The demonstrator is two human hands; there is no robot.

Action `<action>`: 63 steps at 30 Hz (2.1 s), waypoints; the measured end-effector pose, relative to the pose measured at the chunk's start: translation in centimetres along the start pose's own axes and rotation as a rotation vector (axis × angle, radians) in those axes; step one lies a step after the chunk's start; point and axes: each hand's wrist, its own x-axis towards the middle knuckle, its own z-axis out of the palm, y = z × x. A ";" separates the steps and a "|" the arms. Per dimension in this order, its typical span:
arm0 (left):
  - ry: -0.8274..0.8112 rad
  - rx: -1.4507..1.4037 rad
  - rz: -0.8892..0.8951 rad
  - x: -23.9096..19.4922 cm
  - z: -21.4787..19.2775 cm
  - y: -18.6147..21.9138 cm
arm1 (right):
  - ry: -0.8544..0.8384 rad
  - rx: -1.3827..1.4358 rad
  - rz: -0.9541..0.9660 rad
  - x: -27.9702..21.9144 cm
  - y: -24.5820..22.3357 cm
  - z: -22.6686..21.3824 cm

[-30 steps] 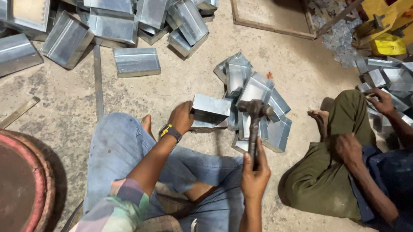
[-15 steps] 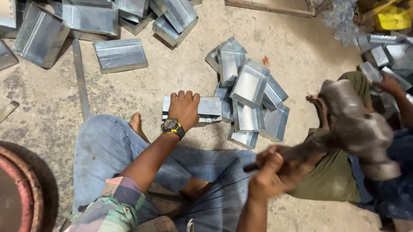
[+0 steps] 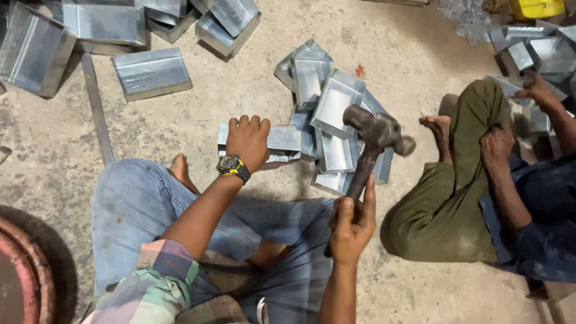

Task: The person uses a hammer to bend and shape the edges of small metal trays against a metal block while sitting on the floor.

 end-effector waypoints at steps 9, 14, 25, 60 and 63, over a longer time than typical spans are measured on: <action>-0.032 0.006 -0.010 0.2 0.6 -0.2 | -0.124 -0.370 -0.006 -0.3 4.2 2.3; 0.004 0.000 0.007 0.6 1.2 -0.6 | -0.088 -0.207 0.009 -0.1 5.8 1.7; -0.074 -0.002 -0.055 0.4 0.9 0.2 | -0.213 -0.468 -0.174 -0.5 10.6 0.9; -0.207 -0.797 -0.924 -5.0 16.9 -8.6 | -0.028 -0.263 0.403 -0.2 15.3 -0.2; -0.034 -0.781 -0.851 -4.9 18.1 -6.4 | -0.028 -0.212 0.360 0.1 15.1 -0.7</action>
